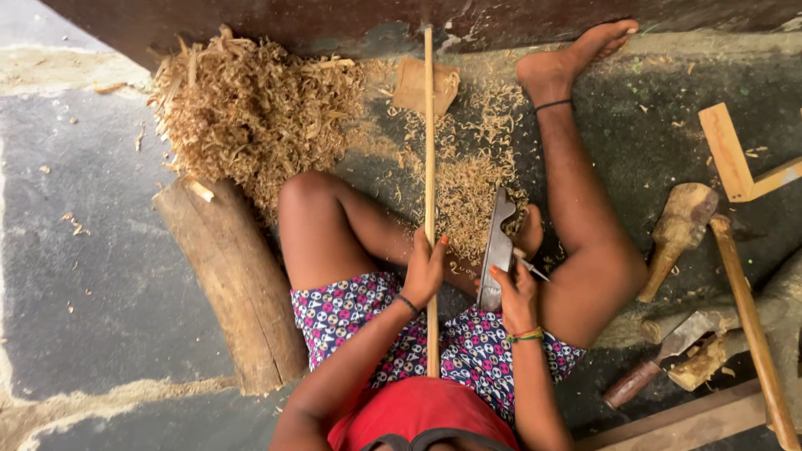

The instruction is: The person sits on the floor and uses a hand plane to smooth and shape a long, thin wooden stick. They repeatedly pull the plane along the stick, creating wood shavings that accumulate on the floor.

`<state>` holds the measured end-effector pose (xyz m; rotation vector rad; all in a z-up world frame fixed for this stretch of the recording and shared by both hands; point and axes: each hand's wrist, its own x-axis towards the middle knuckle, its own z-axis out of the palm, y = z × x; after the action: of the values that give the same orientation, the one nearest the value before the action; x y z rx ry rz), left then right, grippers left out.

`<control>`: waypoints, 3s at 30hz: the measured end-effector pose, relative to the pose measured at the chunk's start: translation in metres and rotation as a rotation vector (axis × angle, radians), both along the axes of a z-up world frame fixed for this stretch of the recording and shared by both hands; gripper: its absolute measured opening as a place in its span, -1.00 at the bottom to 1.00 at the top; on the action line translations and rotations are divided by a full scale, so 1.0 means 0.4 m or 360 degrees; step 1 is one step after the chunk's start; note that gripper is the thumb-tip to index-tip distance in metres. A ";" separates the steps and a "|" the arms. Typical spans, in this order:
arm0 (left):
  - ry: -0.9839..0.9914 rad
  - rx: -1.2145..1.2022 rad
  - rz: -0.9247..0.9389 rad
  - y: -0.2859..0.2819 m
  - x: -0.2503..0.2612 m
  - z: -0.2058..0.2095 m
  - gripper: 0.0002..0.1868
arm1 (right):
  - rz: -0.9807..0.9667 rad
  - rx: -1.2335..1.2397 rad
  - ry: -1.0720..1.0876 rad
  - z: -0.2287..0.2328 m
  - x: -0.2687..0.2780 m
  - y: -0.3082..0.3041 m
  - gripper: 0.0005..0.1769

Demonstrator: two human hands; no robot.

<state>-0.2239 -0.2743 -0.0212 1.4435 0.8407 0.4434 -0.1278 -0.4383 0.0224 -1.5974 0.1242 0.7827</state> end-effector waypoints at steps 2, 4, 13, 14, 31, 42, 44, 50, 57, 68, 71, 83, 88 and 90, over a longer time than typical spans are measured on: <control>0.0128 -0.0126 -0.0009 0.011 0.005 0.005 -0.60 | 0.0029 0.0034 -0.0026 0.010 -0.002 0.018 -0.64; 0.0039 -0.0538 -0.0048 0.023 0.007 0.014 -0.71 | 0.0046 0.0059 -0.0027 0.029 -0.008 0.035 -0.62; -0.0169 -0.1120 -0.0132 0.044 0.004 -0.015 -0.82 | 0.0145 0.0053 -0.0114 0.086 -0.046 0.090 -0.59; -0.0146 -0.0999 -0.0145 0.043 0.003 -0.007 -0.79 | 0.0217 0.0023 -0.0295 0.093 -0.051 0.091 -0.58; -0.0092 0.1316 -0.0424 0.291 0.086 0.247 -0.57 | 0.0894 -0.0623 -0.1340 0.191 -0.161 0.183 -0.63; -0.0115 0.1317 -0.0448 0.388 0.224 0.082 -0.87 | 0.1024 -0.0853 -0.1238 0.153 0.026 0.316 -0.68; -0.0166 0.1323 -0.0420 0.478 0.339 0.057 -0.88 | 0.0886 -0.0556 -0.1585 0.129 0.107 0.395 -0.63; -0.0060 0.1495 -0.0470 0.567 0.476 0.053 -0.82 | 0.0931 -0.0754 -0.1598 0.115 0.212 0.483 -0.63; -0.0077 0.1284 -0.0519 0.348 0.176 0.151 -0.91 | 0.1032 -0.0834 -0.1153 0.216 -0.041 0.275 -0.58; -0.0207 0.1191 -0.0402 0.337 0.105 0.154 -0.87 | 0.1273 -0.1060 -0.1495 0.148 -0.049 0.217 -0.45; -0.0194 0.1237 -0.0344 0.422 0.264 0.076 -0.91 | 0.1377 -0.1222 -0.1878 0.051 0.083 0.307 -0.39; -0.0196 0.1401 -0.0546 0.489 0.402 0.043 -0.87 | 0.0962 -0.0821 -0.1211 0.096 0.153 0.377 -0.65; -0.0135 0.1207 -0.0515 0.299 0.183 0.179 -0.88 | 0.0965 -0.0923 -0.0952 0.198 -0.057 0.217 -0.66; -0.0133 0.1093 -0.0491 0.276 0.148 0.204 -0.90 | 0.0928 -0.0702 -0.1229 0.239 -0.066 0.209 -0.61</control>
<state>-0.1646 -0.1637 0.0603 2.1300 0.3890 0.5810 -0.1543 -0.3549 0.1180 -2.2962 -0.8056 0.5285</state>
